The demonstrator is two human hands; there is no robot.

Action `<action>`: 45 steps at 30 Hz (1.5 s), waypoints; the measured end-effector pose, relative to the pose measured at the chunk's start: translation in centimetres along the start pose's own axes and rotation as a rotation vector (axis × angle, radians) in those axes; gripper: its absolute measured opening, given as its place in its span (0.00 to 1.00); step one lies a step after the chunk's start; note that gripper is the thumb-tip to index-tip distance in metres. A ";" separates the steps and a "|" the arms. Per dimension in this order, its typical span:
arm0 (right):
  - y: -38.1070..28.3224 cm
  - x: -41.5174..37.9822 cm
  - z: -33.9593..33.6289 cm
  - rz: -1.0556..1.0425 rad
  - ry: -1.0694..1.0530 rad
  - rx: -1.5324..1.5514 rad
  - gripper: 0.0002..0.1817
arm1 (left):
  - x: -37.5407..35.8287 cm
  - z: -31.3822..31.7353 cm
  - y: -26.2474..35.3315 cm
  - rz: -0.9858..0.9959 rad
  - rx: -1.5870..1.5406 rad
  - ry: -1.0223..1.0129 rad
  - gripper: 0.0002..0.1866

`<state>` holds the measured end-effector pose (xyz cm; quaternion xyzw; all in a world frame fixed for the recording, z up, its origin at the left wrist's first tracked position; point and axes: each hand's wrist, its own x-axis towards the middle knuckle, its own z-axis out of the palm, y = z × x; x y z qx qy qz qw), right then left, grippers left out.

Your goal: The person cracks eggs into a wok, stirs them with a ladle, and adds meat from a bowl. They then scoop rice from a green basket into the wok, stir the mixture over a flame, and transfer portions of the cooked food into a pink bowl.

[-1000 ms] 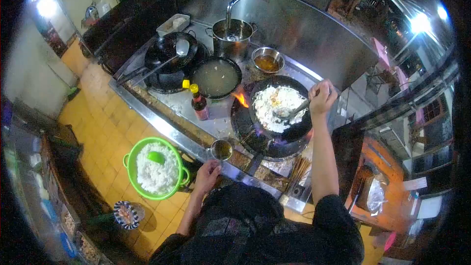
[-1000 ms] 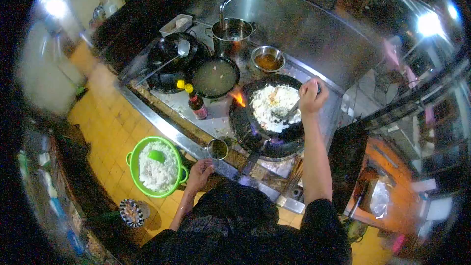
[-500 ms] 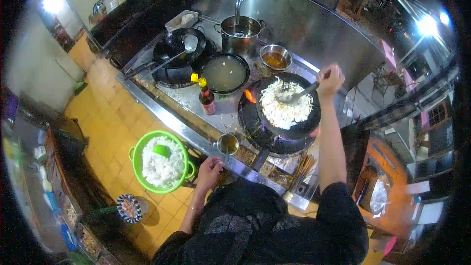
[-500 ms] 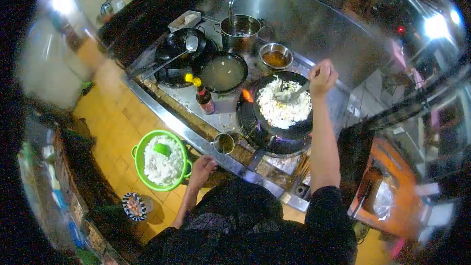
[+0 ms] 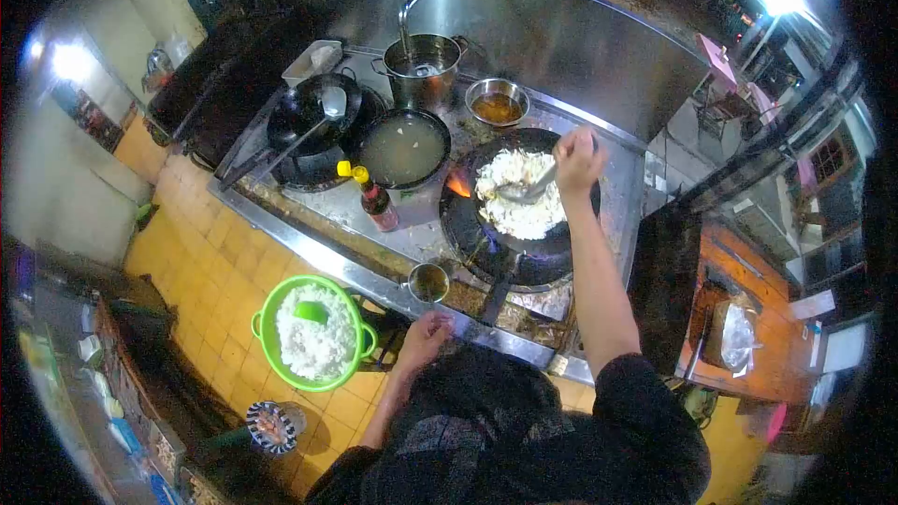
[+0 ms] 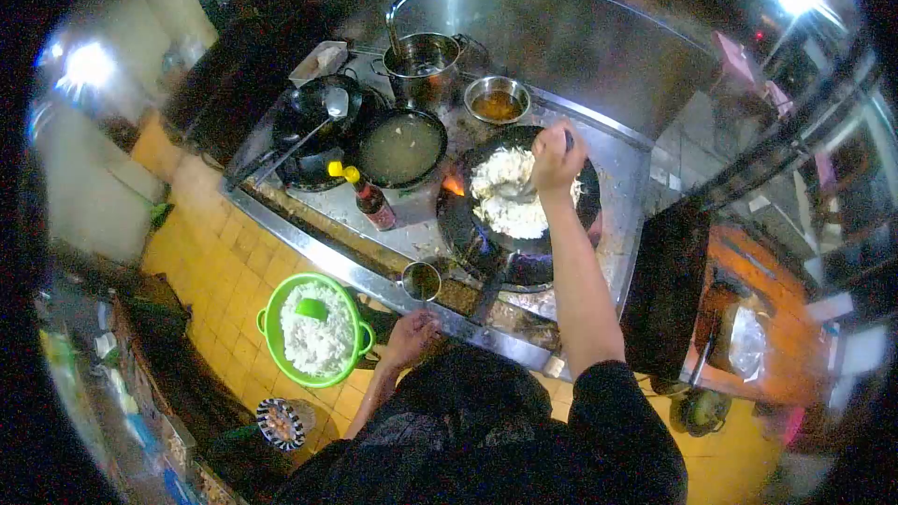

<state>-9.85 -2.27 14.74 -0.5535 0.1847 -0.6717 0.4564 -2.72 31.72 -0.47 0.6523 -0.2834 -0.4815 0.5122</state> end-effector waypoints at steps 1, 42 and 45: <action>0.4 1.2 0.0 -0.002 -0.030 -0.099 0.17 | 0.2 0.4 -0.2 -0.003 -0.007 -0.002 0.13; -5.0 -1.6 -3.5 -0.120 -0.193 -0.148 0.22 | 4.6 3.6 -1.1 0.095 0.663 -0.284 0.28; -1.0 -2.1 -5.1 -0.232 -0.158 -0.116 0.21 | 3.8 3.4 -1.5 0.119 0.610 -0.254 0.28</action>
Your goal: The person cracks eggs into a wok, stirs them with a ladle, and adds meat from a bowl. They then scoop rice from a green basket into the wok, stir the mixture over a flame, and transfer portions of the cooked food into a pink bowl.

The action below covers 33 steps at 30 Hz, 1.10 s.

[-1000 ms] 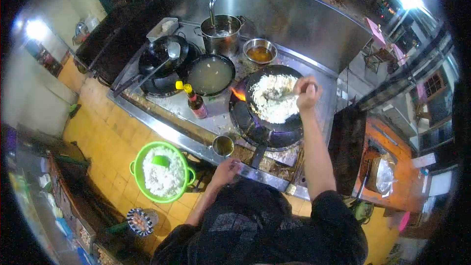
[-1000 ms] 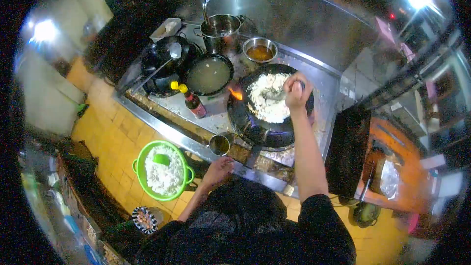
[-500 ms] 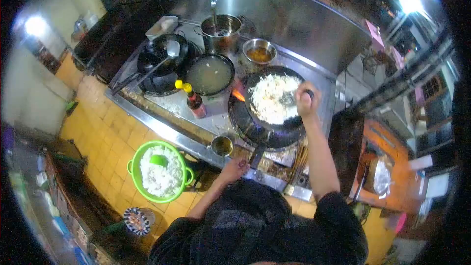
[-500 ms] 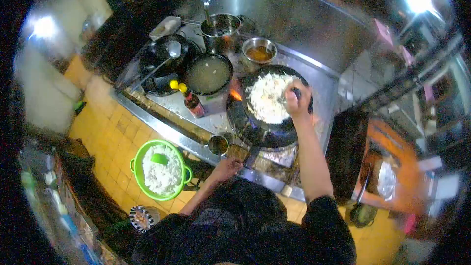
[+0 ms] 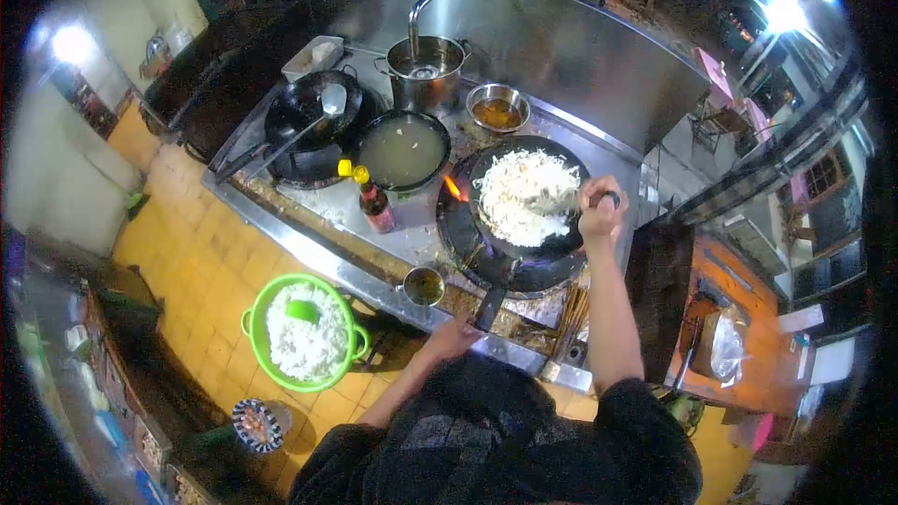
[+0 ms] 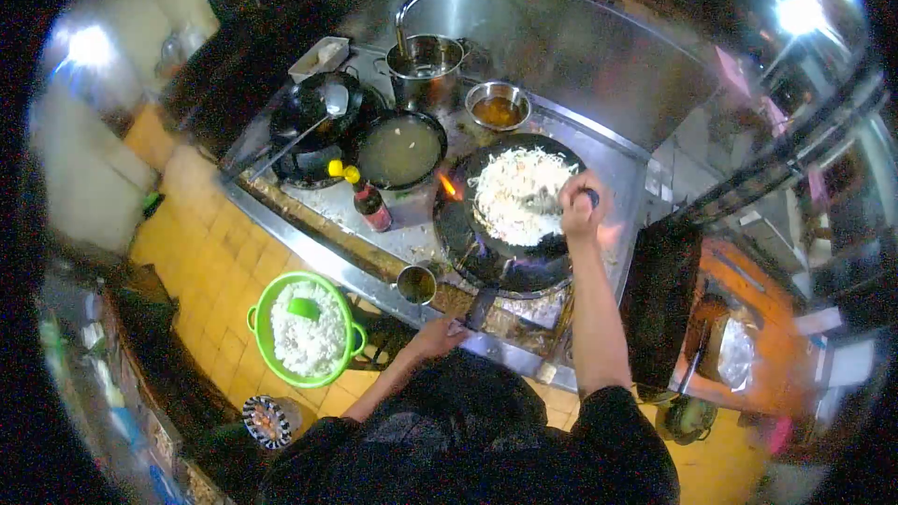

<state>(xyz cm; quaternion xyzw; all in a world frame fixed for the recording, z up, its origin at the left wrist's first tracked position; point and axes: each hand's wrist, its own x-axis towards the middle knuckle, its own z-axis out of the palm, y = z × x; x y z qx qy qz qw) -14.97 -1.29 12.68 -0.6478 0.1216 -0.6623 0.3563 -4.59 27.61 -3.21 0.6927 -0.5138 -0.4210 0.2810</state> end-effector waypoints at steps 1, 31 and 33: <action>-0.4 1.3 0.5 0.060 0.033 0.051 0.21 | 0.3 -0.2 0.3 -0.051 -0.010 -0.020 0.28; 0.0 3.7 1.5 0.141 0.015 0.404 0.20 | -0.8 0.8 -1.4 -0.015 -0.086 0.022 0.26; 0.9 2.9 2.3 0.247 0.049 0.295 0.21 | -1.2 0.7 -1.0 -0.104 -0.135 0.019 0.25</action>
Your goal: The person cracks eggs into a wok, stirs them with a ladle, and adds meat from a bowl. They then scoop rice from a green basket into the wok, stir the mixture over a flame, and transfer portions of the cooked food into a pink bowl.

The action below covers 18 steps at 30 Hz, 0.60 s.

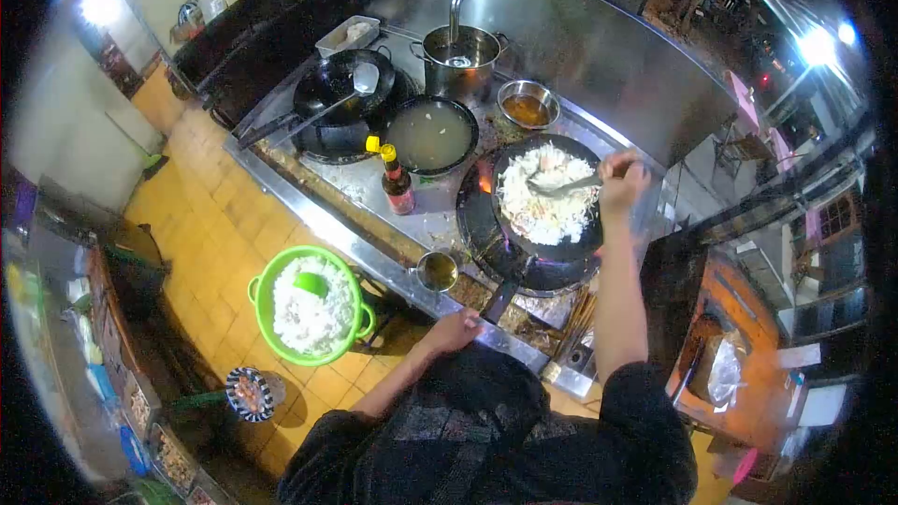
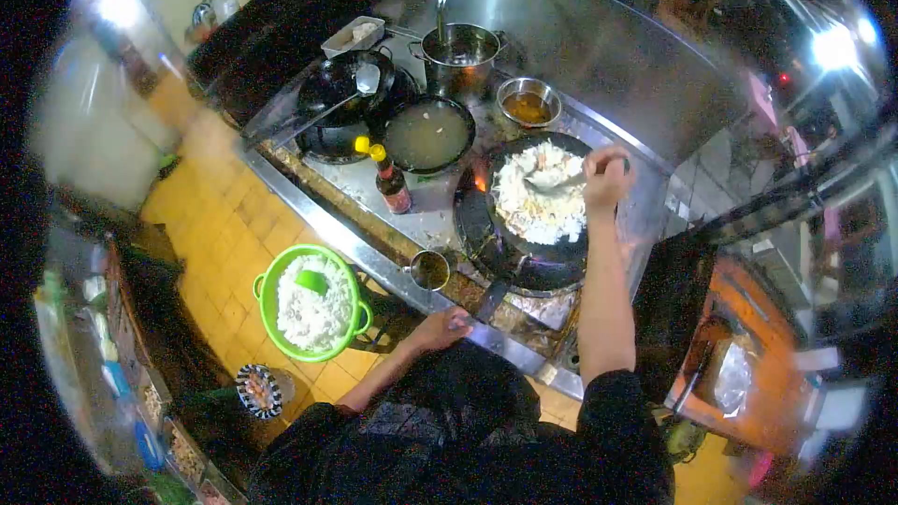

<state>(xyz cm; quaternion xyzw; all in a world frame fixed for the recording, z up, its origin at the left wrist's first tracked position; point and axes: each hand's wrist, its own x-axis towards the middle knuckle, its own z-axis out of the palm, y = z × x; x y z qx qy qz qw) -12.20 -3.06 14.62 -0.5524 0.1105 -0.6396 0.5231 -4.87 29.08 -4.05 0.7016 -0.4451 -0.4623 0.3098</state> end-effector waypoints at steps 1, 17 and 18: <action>0.1 1.0 -0.2 0.001 -0.007 0.001 0.21 | 0.3 0.1 -0.2 0.000 -0.005 0.005 0.25; 1.5 2.0 -1.3 -0.056 -0.187 -0.189 0.16 | 1.5 0.8 -1.2 0.059 0.157 0.020 0.29; -1.2 1.8 0.7 -0.309 -0.128 -0.537 0.14 | 0.8 0.3 0.4 0.051 0.121 0.038 0.32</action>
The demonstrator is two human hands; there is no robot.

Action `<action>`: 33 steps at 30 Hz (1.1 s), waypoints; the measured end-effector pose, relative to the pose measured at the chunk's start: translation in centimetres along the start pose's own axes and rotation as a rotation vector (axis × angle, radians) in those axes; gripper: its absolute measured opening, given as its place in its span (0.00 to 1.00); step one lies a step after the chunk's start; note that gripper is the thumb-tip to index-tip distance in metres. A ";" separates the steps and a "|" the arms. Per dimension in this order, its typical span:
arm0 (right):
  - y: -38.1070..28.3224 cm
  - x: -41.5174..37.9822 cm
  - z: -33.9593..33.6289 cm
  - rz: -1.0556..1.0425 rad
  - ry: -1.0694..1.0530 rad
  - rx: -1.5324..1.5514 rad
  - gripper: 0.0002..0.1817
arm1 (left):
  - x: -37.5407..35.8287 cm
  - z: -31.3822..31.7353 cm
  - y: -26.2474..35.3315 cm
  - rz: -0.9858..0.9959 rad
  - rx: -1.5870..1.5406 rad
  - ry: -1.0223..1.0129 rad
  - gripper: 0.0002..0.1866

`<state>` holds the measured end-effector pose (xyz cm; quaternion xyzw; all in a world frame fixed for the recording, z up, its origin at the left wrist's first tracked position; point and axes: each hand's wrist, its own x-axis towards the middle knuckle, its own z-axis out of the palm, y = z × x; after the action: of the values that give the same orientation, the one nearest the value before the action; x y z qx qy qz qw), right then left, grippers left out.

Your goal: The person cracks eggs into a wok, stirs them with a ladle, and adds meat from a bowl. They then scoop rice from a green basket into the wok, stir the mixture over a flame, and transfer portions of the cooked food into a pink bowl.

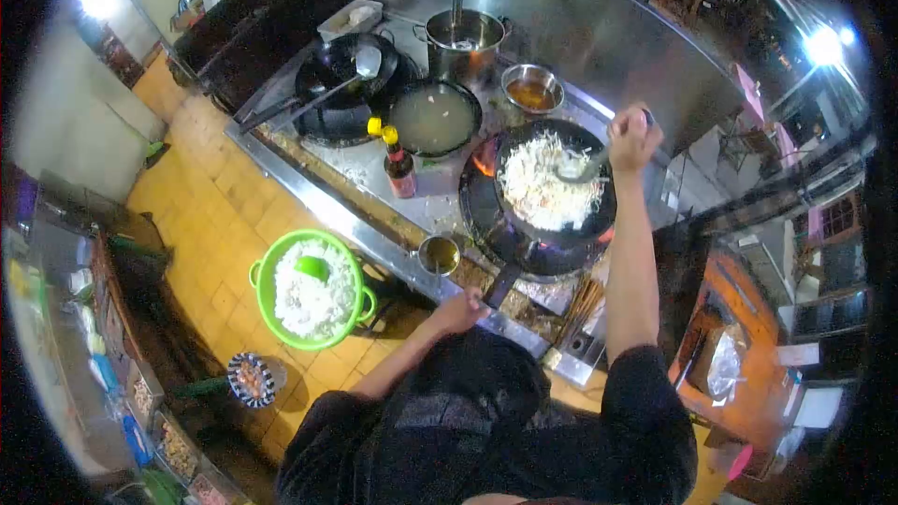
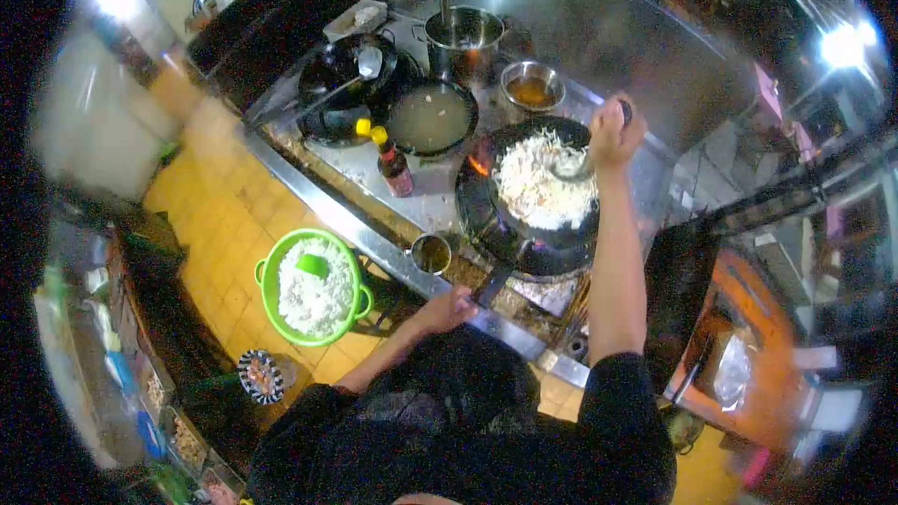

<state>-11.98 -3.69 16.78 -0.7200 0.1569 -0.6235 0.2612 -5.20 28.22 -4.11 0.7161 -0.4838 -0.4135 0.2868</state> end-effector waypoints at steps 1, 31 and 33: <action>-1.4 1.9 0.7 -0.249 0.077 -0.357 0.13 | 1.2 -0.4 0.1 0.018 0.010 0.021 0.32; -6.3 -21.9 -7.0 1.789 -0.146 0.704 0.05 | 8.7 1.9 4.8 -0.533 -0.911 -0.420 0.12; -8.8 -20.9 -9.9 1.280 -0.720 -0.402 0.17 | 10.9 6.2 2.5 -0.481 -1.221 -0.354 0.09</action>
<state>-26.16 13.19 5.57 -0.6812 0.5594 -0.0365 0.4708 -9.65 17.15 -8.59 0.4351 -0.0306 -0.7757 0.4562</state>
